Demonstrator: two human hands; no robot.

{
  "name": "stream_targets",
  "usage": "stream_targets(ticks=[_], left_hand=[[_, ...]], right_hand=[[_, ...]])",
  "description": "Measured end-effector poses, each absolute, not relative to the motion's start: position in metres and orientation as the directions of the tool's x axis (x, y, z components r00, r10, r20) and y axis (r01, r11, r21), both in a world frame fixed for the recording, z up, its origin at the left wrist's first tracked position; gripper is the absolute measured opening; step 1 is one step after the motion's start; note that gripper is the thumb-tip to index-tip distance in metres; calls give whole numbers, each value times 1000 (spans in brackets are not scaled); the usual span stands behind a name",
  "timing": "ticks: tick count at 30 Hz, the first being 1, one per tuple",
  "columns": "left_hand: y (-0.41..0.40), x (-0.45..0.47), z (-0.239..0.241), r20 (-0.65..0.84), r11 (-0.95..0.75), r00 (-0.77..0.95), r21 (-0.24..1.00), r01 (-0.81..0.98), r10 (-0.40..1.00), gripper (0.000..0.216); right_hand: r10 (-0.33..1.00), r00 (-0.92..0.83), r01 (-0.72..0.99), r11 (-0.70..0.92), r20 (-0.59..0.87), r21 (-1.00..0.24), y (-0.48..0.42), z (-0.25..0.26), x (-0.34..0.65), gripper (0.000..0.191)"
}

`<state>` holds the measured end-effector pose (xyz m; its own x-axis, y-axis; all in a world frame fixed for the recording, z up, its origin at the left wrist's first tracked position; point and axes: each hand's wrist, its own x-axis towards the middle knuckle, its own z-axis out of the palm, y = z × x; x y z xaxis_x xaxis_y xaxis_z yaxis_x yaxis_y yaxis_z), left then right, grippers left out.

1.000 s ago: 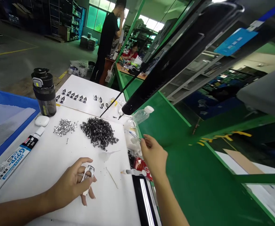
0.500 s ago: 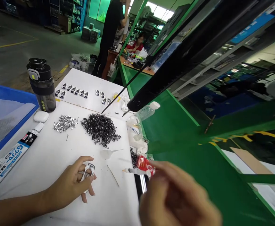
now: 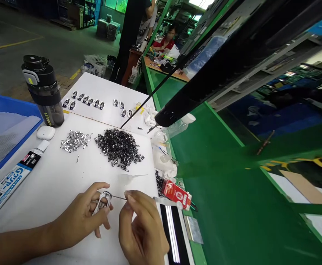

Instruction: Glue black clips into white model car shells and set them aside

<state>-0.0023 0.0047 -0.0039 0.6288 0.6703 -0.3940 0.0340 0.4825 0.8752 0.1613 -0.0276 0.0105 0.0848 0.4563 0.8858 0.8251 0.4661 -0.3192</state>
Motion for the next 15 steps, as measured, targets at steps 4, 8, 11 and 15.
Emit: stream_targets(ticks=[4,8,11,15], left_hand=[[4,-3,-4,-397,483,630,875,38,668,60],[4,-3,-3,-411,493,628,869,49,661,60],[4,-4,-2,-418,492,619,869,58,665,61],[3,-4,-1,-427,490,610,869,72,668,62]], right_hand=[[484,99,817,460,870,-349,-32,7,166,51],[444,142,818,451,885,-357,-33,6,169,52],[435,142,831,435,889,-346,-30,7,167,56],[461,181,819,418,868,-393,-29,6,166,59]])
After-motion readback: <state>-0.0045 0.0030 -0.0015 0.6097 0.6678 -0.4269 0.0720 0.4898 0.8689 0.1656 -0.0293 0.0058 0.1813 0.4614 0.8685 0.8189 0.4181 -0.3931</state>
